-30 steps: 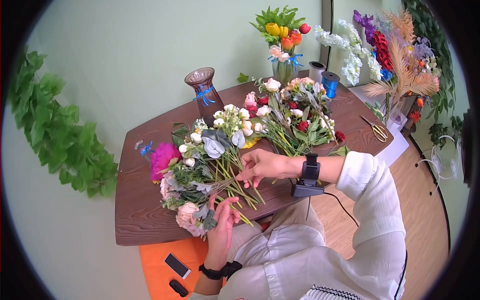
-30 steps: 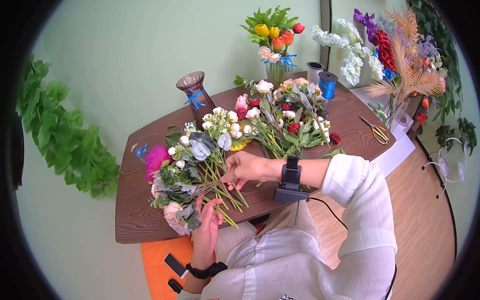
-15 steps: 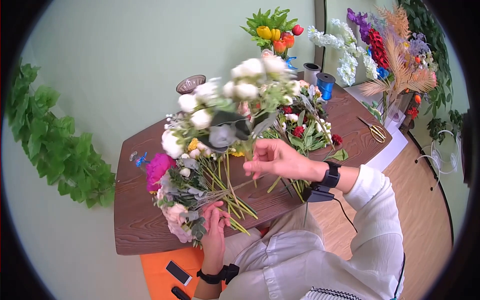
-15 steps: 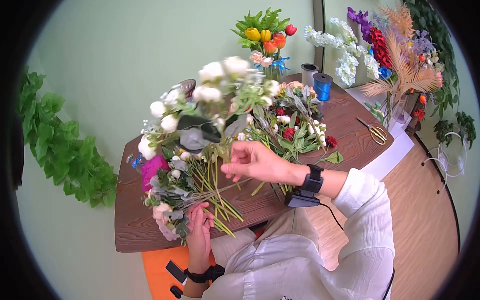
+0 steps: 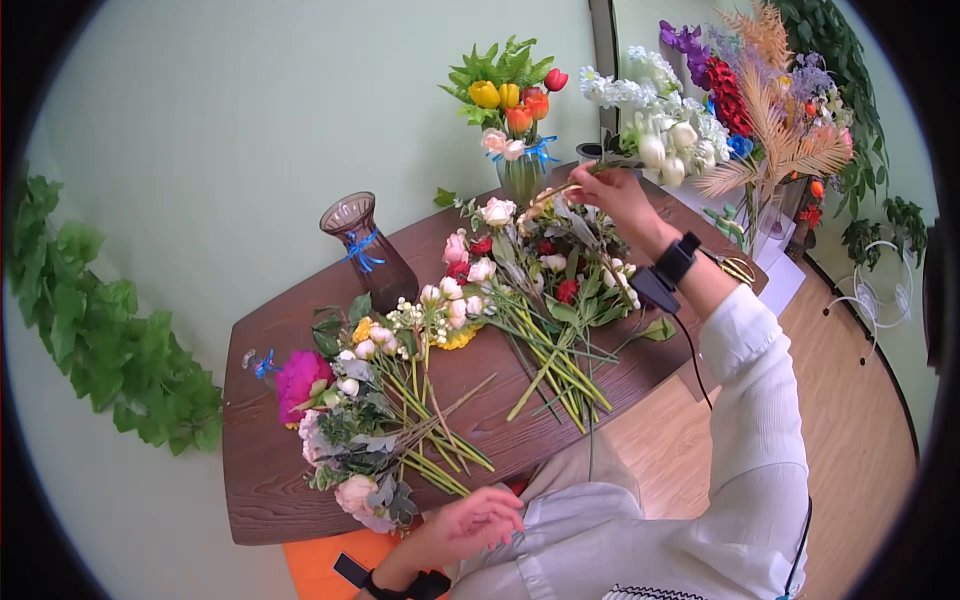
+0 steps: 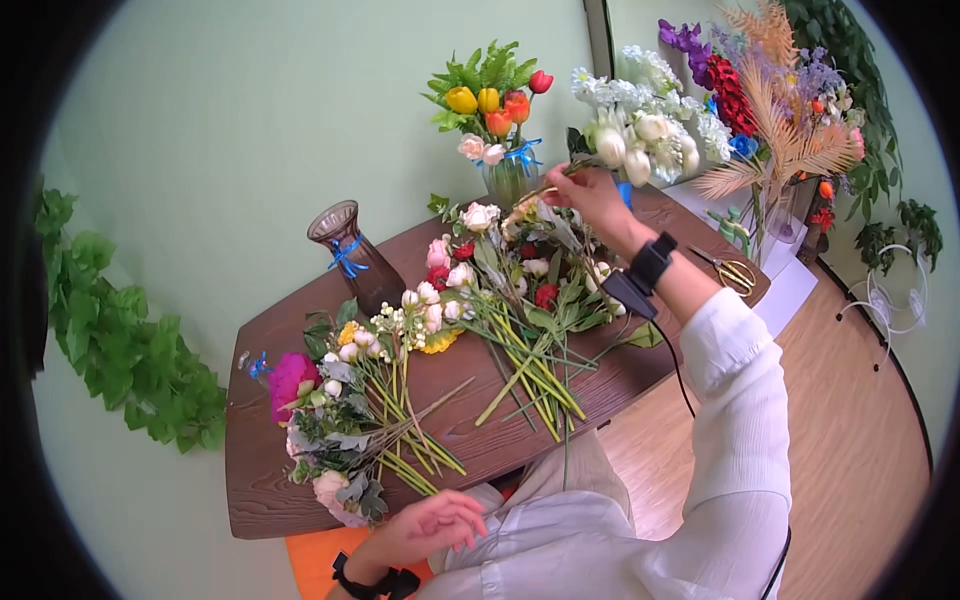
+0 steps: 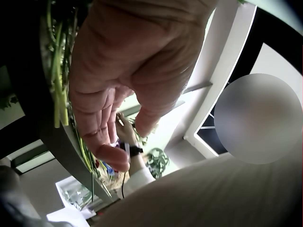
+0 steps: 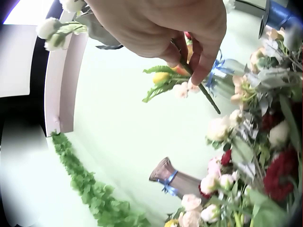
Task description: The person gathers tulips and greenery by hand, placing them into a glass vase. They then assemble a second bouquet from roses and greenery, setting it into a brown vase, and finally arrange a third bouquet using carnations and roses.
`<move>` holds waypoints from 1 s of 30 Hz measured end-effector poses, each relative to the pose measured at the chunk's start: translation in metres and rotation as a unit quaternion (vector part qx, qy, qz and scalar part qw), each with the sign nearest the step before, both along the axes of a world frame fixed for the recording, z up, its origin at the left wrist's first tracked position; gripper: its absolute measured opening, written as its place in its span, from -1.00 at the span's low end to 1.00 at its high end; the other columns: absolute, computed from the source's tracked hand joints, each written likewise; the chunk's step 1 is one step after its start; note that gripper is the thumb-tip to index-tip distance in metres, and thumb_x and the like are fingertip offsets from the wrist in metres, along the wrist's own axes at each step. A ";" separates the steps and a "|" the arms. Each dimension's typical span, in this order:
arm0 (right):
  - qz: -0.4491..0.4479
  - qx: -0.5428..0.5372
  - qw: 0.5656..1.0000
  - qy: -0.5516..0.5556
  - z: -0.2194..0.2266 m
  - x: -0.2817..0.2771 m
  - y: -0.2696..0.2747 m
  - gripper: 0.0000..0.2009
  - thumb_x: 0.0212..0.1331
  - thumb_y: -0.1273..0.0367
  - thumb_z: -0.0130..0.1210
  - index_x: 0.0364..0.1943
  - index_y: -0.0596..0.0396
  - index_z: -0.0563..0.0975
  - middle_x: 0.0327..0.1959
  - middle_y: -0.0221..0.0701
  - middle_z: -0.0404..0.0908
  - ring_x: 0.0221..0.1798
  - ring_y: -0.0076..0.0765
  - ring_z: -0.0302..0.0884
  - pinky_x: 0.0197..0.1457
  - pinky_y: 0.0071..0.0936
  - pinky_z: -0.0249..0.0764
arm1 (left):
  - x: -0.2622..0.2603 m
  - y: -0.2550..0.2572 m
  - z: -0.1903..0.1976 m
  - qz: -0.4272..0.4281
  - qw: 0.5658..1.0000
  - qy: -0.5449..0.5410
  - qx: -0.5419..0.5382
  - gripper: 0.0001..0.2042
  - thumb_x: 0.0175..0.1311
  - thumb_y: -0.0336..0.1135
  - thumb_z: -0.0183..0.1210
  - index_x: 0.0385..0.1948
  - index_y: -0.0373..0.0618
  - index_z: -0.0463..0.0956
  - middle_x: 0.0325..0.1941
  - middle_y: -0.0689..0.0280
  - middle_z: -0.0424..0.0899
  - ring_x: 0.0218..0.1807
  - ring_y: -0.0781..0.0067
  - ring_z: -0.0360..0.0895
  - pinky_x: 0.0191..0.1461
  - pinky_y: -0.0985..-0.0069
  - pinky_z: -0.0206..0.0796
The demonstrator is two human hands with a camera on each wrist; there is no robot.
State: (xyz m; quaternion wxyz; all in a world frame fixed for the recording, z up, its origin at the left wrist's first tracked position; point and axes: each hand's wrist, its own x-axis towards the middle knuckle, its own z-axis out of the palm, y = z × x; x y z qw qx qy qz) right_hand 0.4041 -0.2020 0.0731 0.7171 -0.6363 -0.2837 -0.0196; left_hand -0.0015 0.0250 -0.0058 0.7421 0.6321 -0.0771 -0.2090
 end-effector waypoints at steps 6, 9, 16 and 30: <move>-0.039 0.045 0.997 -0.040 0.025 0.057 -0.014 -0.78 0.32 0.33 0.02 -0.16 0.24 0.44 -0.21 -0.29 0.57 -0.20 -0.38 0.61 -0.04 -0.52 0.55 | 0.019 0.002 0.073 -0.078 0.983 -0.018 0.165 -0.67 0.34 -0.32 0.10 0.10 -0.14 0.35 -0.11 0.35 0.58 -0.03 0.61 0.49 0.05 0.61 0.34; -0.101 0.025 0.994 -0.016 0.029 0.115 -0.016 -0.79 0.30 0.34 0.01 -0.19 0.26 0.43 -0.22 -0.30 0.57 -0.19 -0.39 0.63 -0.07 -0.56 0.55 | 0.048 0.005 0.107 -0.092 0.953 -0.054 0.284 -0.70 0.34 -0.41 0.07 0.08 -0.20 0.37 -0.11 0.31 0.60 -0.10 0.60 0.53 0.02 0.61 0.36; -0.080 0.080 0.993 -0.031 0.039 0.145 0.001 -0.81 0.26 0.41 0.00 -0.20 0.32 0.46 -0.25 -0.27 0.57 -0.19 -0.37 0.62 0.01 -0.57 0.56 | 0.175 -0.001 0.130 0.013 0.946 -0.100 0.309 -0.72 0.35 -0.38 0.04 0.05 -0.22 0.34 -0.27 0.36 0.55 -0.28 0.63 0.52 -0.15 0.68 0.37; 0.123 0.172 0.974 0.085 0.015 0.182 0.001 -0.80 0.30 0.37 -0.01 -0.18 0.26 0.47 -0.13 -0.28 0.53 -0.08 -0.38 0.55 0.14 -0.52 0.48 | 0.400 -0.015 0.082 0.213 0.893 -0.248 0.309 -0.47 0.30 -0.24 0.12 0.21 -0.30 0.16 -0.08 0.21 0.54 -0.25 0.49 0.62 -0.15 0.57 0.42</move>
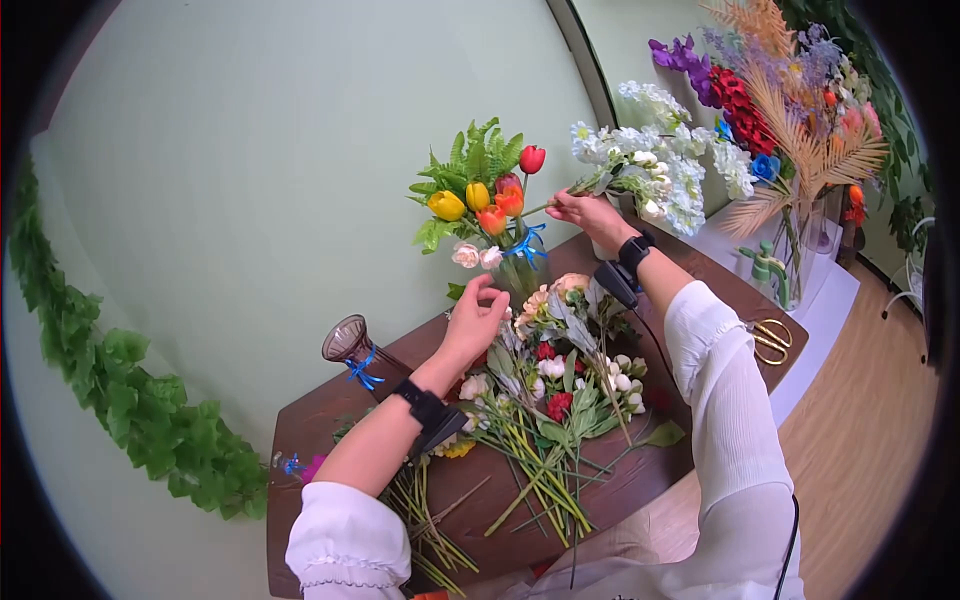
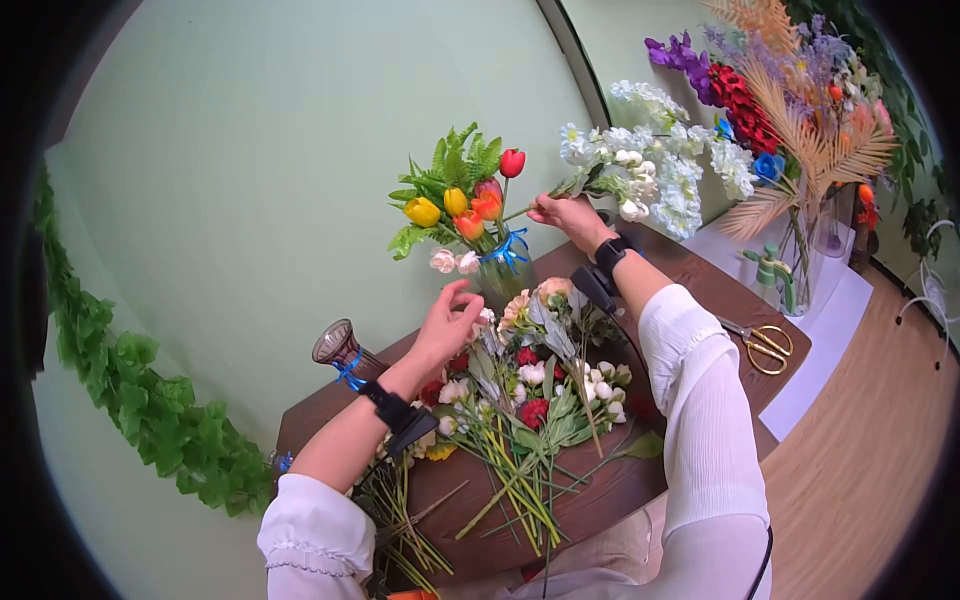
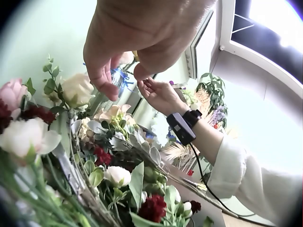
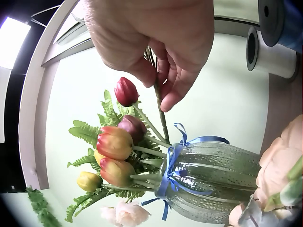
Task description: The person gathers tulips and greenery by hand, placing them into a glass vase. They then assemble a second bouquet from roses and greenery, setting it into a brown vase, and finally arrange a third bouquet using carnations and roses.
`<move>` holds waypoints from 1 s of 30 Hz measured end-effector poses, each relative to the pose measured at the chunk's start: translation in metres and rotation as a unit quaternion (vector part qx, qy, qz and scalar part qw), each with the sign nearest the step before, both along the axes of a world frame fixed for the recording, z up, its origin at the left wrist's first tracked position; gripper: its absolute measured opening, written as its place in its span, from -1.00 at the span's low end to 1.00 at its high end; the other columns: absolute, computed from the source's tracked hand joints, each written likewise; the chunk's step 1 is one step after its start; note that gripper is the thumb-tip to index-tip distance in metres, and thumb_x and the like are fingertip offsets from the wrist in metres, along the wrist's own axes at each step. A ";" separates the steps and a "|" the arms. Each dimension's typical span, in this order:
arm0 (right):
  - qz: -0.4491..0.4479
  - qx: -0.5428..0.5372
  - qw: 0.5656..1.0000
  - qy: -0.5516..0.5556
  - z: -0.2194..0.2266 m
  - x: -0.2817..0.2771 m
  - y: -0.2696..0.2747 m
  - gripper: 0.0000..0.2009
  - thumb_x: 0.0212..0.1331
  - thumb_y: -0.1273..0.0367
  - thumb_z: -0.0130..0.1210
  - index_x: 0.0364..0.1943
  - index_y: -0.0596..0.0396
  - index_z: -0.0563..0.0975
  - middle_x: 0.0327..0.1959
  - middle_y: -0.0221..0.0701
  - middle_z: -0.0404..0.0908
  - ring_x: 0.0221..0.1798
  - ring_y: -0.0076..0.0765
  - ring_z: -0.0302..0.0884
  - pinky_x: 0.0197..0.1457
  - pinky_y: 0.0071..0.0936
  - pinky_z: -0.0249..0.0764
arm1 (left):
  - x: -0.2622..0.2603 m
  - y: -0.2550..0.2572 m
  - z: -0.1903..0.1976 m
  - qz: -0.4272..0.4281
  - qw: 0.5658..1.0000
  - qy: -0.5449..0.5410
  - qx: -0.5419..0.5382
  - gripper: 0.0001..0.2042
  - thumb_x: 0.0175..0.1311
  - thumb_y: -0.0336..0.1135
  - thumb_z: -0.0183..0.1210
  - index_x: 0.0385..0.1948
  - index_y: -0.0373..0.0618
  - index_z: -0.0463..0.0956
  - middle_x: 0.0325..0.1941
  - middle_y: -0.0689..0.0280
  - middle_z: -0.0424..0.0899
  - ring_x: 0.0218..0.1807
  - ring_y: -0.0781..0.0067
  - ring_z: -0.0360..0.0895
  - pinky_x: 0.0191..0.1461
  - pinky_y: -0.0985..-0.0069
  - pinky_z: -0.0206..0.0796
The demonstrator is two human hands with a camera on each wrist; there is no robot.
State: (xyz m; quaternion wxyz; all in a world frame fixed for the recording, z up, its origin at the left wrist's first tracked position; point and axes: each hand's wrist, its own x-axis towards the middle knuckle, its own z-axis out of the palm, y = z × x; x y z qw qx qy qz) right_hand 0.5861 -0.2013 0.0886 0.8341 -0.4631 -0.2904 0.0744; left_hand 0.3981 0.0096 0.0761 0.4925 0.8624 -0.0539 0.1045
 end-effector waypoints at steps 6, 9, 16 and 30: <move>0.061 -0.001 0.998 0.020 -0.001 0.009 -0.006 -0.79 0.30 0.35 0.01 -0.15 0.24 0.46 -0.11 -0.25 0.53 -0.06 -0.32 0.56 0.14 -0.49 0.49 | 0.045 -0.003 -0.008 0.129 0.988 -0.065 -0.054 -0.39 0.22 -0.09 0.22 0.19 -0.24 0.20 -0.05 0.16 0.55 -0.29 0.55 0.53 -0.32 0.60 0.35; 0.082 -0.029 0.996 0.014 0.002 0.014 -0.013 -0.79 0.30 0.34 0.02 -0.14 0.22 0.45 -0.09 -0.26 0.54 -0.07 -0.34 0.57 0.10 -0.50 0.51 | 0.047 -0.015 0.008 0.161 0.979 -0.065 -0.105 -0.45 0.16 -0.17 0.27 0.10 -0.30 0.30 -0.07 0.17 0.57 -0.19 0.44 0.58 -0.05 0.51 0.41; 0.070 -0.124 0.989 -0.039 0.019 0.035 -0.010 -0.70 0.28 0.30 0.06 -0.03 0.21 0.41 -0.12 -0.27 0.55 -0.15 -0.37 0.60 0.00 -0.50 0.54 | 0.072 0.008 0.009 0.067 0.988 -0.082 -0.112 -0.39 -0.06 -0.41 0.41 0.10 -0.23 0.34 -0.07 0.28 0.58 -0.05 0.45 0.50 0.07 0.49 0.35; 0.081 -0.217 0.951 -0.204 0.057 0.063 0.004 -0.78 0.12 0.45 0.12 -0.14 0.23 0.51 -0.27 -0.27 0.61 -0.24 -0.41 0.61 -0.08 -0.49 0.57 | 0.089 0.018 0.019 -0.016 0.989 -0.010 -0.147 -0.43 -0.03 -0.49 0.36 0.10 -0.10 0.37 0.07 0.39 0.52 0.08 0.52 0.44 0.20 0.52 0.25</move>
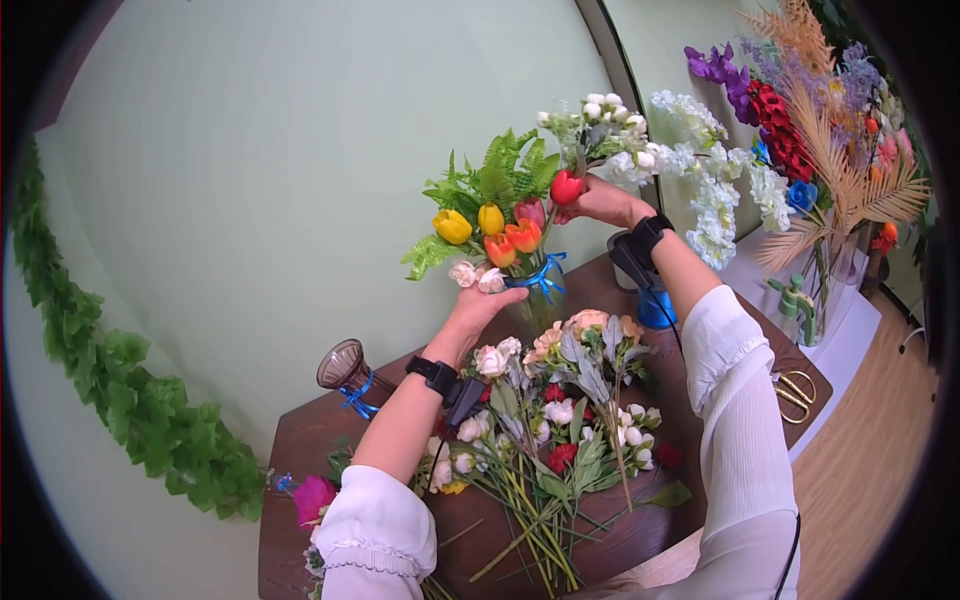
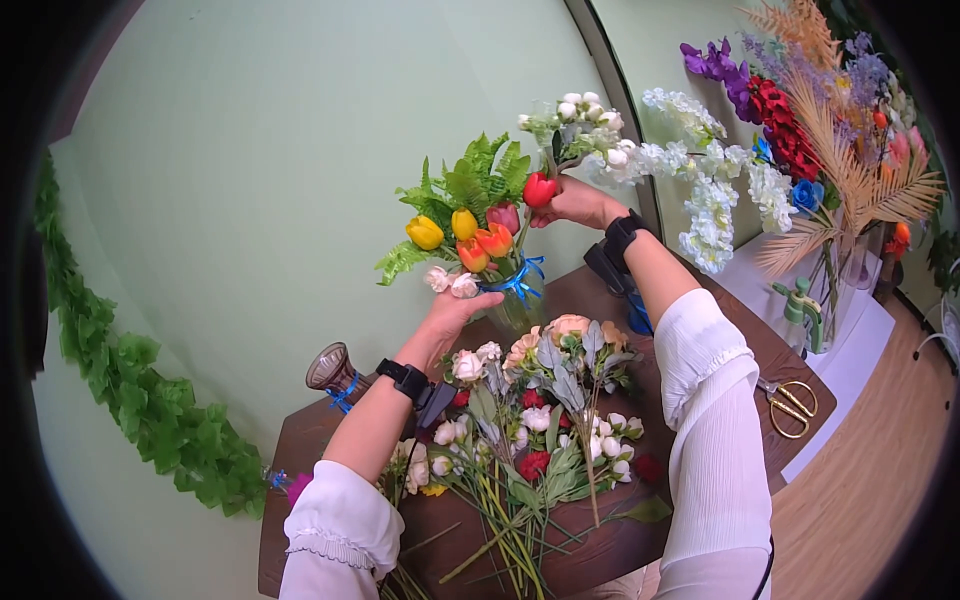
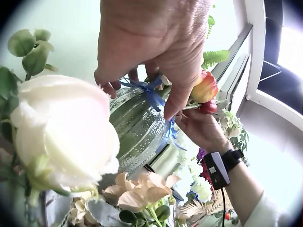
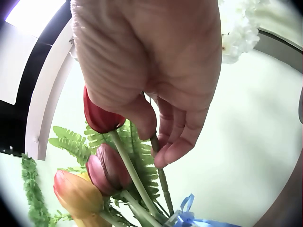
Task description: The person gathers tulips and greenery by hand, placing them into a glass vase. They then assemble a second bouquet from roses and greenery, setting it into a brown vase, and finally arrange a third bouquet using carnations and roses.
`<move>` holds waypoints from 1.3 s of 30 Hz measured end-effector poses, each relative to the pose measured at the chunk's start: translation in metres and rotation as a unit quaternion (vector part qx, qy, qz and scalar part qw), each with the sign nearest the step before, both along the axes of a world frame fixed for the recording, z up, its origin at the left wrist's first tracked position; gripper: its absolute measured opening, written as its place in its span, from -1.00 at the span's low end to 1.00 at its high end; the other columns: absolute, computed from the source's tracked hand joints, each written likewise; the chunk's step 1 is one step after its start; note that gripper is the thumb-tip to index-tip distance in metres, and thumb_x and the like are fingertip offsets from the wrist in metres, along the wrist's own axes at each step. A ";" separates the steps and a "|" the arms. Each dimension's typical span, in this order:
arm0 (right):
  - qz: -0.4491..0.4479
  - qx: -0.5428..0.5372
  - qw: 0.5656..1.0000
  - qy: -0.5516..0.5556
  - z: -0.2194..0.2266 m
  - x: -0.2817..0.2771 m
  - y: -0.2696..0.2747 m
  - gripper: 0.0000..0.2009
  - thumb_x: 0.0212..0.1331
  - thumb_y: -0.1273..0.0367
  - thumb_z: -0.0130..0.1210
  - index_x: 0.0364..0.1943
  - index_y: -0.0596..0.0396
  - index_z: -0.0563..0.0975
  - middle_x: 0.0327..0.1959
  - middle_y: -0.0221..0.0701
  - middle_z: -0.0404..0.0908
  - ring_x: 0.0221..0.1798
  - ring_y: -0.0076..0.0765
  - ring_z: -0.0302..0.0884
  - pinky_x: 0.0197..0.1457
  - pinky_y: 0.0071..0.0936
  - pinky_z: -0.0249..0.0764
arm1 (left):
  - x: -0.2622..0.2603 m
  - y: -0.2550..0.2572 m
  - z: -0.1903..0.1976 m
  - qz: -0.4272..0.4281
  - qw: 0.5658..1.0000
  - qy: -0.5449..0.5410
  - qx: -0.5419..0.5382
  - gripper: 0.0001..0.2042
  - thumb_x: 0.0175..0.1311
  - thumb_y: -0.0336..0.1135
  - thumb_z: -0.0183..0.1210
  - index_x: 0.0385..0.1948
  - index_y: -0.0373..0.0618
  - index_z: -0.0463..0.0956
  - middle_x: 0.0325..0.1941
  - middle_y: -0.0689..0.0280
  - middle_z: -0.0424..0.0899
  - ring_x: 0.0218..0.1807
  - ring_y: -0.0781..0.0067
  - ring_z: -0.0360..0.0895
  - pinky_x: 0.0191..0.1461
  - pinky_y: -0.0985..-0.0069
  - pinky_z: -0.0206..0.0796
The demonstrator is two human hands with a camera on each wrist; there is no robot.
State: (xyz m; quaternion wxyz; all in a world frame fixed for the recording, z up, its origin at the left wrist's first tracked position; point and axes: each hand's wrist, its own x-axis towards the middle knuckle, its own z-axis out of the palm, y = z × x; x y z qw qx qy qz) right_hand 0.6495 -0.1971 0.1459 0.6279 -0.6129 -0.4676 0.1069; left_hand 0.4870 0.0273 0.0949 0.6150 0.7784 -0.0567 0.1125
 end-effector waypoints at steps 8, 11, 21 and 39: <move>0.001 -0.060 0.998 0.000 0.016 0.004 0.002 -0.82 0.11 0.53 0.13 -0.18 0.23 0.51 -0.23 -0.31 0.61 -0.22 -0.41 0.58 -0.07 -0.47 0.54 | 0.011 0.025 -0.007 -0.061 0.997 -0.004 -0.050 -0.45 -0.01 -0.58 0.26 0.12 -0.15 0.34 0.15 0.35 0.46 0.15 0.47 0.41 0.22 0.46 0.23; 0.031 -0.084 0.995 0.035 0.018 -0.001 0.006 -0.80 0.08 0.55 0.15 -0.18 0.24 0.52 -0.29 -0.31 0.62 -0.26 -0.42 0.60 -0.10 -0.50 0.57 | 0.016 0.046 -0.005 -0.062 0.994 0.007 -0.086 -0.44 0.04 -0.62 0.15 0.17 -0.25 0.25 0.14 0.24 0.48 0.21 0.40 0.39 0.13 0.48 0.33; 0.078 -0.072 0.994 0.040 0.024 -0.010 0.018 -0.77 0.12 0.58 0.01 -0.12 0.19 0.50 -0.24 -0.38 0.59 -0.27 -0.50 0.57 -0.10 -0.54 0.56 | 0.018 0.071 0.029 -0.111 0.979 0.100 0.142 -0.29 0.07 -0.65 0.12 0.32 -0.19 0.04 0.33 0.15 0.31 0.29 0.26 0.35 0.20 0.41 0.31; -0.078 0.047 0.994 -0.053 -0.015 -0.009 0.050 -0.70 -0.01 0.63 0.02 -0.13 0.17 0.50 -0.41 -0.47 0.52 -0.44 -0.57 0.41 -0.44 -0.56 0.36 | 0.063 0.077 0.010 -0.112 0.957 -0.018 0.265 -0.55 0.41 -0.15 -0.07 0.20 -0.27 0.24 0.21 0.09 0.42 0.20 0.18 0.42 0.30 0.35 0.28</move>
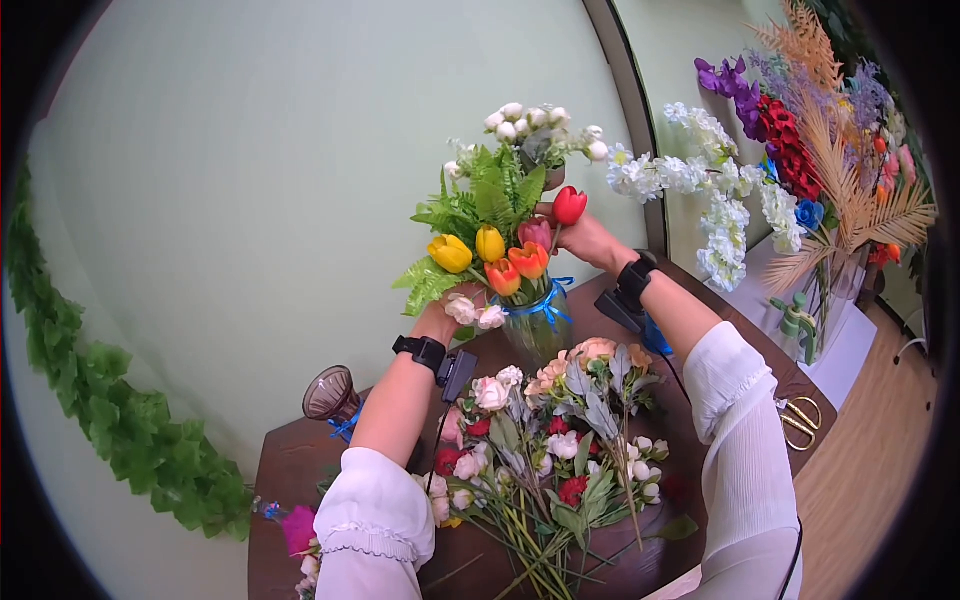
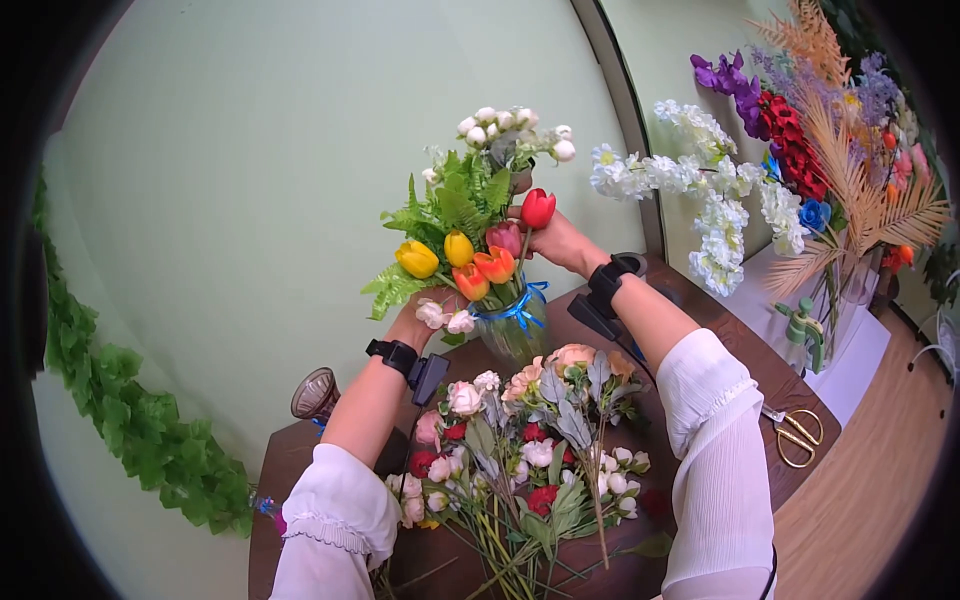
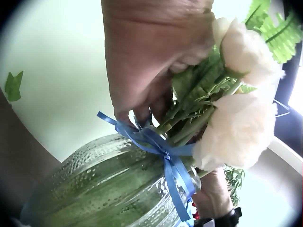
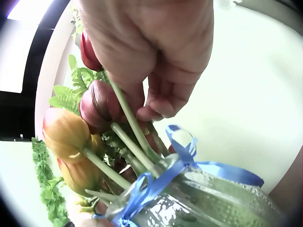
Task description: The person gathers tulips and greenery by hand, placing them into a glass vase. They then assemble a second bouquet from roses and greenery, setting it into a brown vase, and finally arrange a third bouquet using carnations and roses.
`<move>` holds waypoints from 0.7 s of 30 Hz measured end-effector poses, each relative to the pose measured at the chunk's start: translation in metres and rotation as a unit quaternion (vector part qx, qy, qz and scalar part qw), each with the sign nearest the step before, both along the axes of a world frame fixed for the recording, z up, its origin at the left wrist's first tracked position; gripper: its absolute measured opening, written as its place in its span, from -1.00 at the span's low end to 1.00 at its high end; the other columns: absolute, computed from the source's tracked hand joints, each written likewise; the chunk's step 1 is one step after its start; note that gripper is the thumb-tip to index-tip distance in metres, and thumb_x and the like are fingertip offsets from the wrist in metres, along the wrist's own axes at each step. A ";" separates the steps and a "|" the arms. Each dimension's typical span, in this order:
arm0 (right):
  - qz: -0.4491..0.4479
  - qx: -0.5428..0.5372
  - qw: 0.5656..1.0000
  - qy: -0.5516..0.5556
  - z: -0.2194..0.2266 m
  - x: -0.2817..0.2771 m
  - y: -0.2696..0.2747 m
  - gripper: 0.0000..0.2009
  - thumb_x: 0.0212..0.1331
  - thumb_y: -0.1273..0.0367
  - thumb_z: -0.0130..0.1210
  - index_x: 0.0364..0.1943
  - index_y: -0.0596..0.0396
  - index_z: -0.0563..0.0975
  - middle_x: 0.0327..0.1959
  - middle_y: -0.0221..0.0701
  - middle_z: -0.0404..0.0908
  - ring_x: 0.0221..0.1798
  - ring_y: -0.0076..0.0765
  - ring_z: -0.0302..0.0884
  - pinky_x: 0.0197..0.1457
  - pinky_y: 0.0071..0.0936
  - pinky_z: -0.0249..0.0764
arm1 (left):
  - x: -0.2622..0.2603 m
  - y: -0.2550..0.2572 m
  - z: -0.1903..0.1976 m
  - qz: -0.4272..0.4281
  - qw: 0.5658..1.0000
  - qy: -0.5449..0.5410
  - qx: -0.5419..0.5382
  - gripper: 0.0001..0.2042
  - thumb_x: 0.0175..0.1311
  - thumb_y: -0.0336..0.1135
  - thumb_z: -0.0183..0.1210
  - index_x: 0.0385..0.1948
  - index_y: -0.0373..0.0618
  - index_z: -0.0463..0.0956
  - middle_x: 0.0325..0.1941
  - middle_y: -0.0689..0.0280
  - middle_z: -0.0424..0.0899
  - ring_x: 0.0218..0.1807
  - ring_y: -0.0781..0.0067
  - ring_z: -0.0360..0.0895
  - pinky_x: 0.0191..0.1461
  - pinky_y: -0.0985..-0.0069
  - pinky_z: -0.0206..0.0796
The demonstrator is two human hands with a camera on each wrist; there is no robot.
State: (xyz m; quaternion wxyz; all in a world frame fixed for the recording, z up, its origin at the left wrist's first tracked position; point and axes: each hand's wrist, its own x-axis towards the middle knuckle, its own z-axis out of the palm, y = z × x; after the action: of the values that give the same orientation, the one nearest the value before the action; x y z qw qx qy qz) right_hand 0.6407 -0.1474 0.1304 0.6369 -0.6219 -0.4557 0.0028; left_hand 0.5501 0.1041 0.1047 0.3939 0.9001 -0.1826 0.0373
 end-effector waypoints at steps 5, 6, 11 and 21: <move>0.040 0.061 0.994 0.083 -0.019 0.002 0.007 -0.74 -0.01 0.63 0.05 -0.17 0.23 0.52 -0.46 -0.43 0.54 -0.44 -0.57 0.46 -0.43 -0.55 0.40 | -0.003 -0.006 -0.004 -0.013 0.990 0.026 -0.136 -0.56 0.42 -0.14 -0.08 0.19 -0.26 0.25 0.21 0.08 0.42 0.19 0.17 0.43 0.29 0.33 0.30; 0.025 0.025 0.998 0.050 -0.026 0.014 0.012 -0.82 -0.02 0.62 0.08 -0.28 0.25 0.54 -0.52 -0.45 0.54 -0.44 -0.57 0.49 -0.39 -0.55 0.42 | -0.001 -0.010 -0.003 -0.014 0.986 0.031 -0.163 -0.56 0.42 -0.14 -0.09 0.19 -0.26 0.25 0.20 0.07 0.42 0.19 0.17 0.43 0.29 0.33 0.30; 0.027 0.022 0.997 0.073 -0.038 0.012 0.019 -0.89 -0.04 0.60 0.12 -0.38 0.25 0.56 -0.52 -0.46 0.57 -0.44 -0.58 0.49 -0.33 -0.57 0.44 | -0.004 -0.021 -0.001 -0.016 0.953 0.054 -0.298 -0.57 0.43 -0.14 -0.10 0.17 -0.26 0.26 0.19 0.06 0.42 0.18 0.16 0.43 0.28 0.31 0.32; 0.045 -0.020 0.993 0.110 -0.040 -0.001 0.002 -0.81 -0.03 0.59 0.15 -0.26 0.27 0.60 -0.33 -0.41 0.64 -0.29 -0.56 0.55 -0.13 -0.54 0.49 | -0.012 -0.044 -0.004 -0.023 0.832 0.103 -0.545 -0.59 0.45 -0.13 -0.14 0.15 -0.25 0.28 0.18 0.04 0.43 0.17 0.14 0.44 0.26 0.27 0.36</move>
State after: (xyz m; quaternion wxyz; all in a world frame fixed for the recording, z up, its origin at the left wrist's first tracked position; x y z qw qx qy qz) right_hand 0.6397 -0.1451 0.0907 0.6701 -0.6089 -0.4103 0.1089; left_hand 0.5385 0.0605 0.1011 0.8380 0.5333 -0.1121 0.0287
